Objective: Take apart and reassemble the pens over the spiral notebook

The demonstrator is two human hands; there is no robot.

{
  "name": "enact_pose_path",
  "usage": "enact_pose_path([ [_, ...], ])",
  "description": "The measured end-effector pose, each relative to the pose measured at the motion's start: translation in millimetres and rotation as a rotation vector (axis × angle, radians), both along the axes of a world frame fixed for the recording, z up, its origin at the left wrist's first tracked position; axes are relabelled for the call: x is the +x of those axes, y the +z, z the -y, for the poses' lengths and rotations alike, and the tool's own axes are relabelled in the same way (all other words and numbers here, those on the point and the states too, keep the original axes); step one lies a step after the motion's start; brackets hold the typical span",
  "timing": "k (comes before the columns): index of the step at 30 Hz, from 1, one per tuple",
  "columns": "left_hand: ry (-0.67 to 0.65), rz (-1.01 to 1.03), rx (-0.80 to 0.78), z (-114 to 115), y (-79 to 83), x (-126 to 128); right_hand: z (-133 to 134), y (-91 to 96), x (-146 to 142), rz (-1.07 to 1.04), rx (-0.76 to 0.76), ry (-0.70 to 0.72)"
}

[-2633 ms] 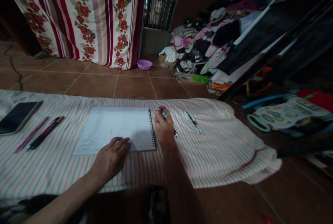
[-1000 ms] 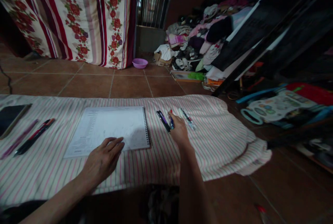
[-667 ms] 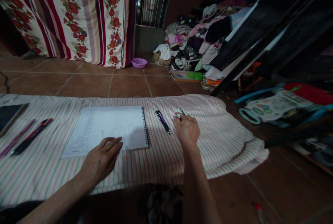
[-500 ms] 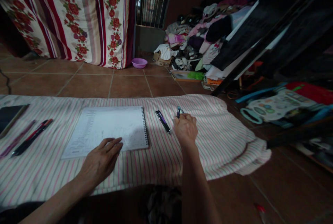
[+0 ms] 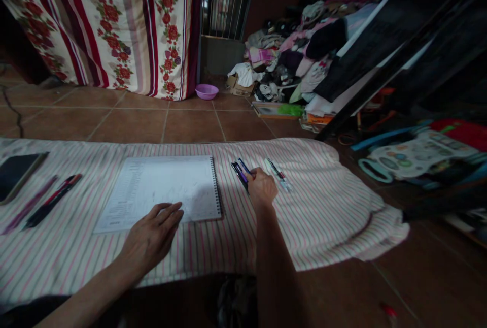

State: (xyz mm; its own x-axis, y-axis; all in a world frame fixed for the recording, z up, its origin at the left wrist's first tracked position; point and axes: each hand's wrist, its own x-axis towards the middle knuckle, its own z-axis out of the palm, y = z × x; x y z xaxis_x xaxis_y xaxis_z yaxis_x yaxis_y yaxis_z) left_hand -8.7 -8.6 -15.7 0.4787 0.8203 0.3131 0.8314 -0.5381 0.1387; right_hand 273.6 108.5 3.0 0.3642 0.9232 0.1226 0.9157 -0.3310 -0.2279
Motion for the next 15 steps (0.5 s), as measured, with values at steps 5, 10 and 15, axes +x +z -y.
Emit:
enact_pose_path([
  [5,0.006,0.004,-0.008,-0.1,0.5,1.7,2.1,-6.1,2.4,0.033,0.046,0.105],
  [10,0.001,0.055,-0.004,-1.6,3.4,2.7,2.8,-7.2,2.7,0.035,0.064,0.180],
  [15,-0.002,0.159,0.017,0.2,6.6,-1.9,3.4,-5.3,0.2,0.011,0.068,0.158],
])
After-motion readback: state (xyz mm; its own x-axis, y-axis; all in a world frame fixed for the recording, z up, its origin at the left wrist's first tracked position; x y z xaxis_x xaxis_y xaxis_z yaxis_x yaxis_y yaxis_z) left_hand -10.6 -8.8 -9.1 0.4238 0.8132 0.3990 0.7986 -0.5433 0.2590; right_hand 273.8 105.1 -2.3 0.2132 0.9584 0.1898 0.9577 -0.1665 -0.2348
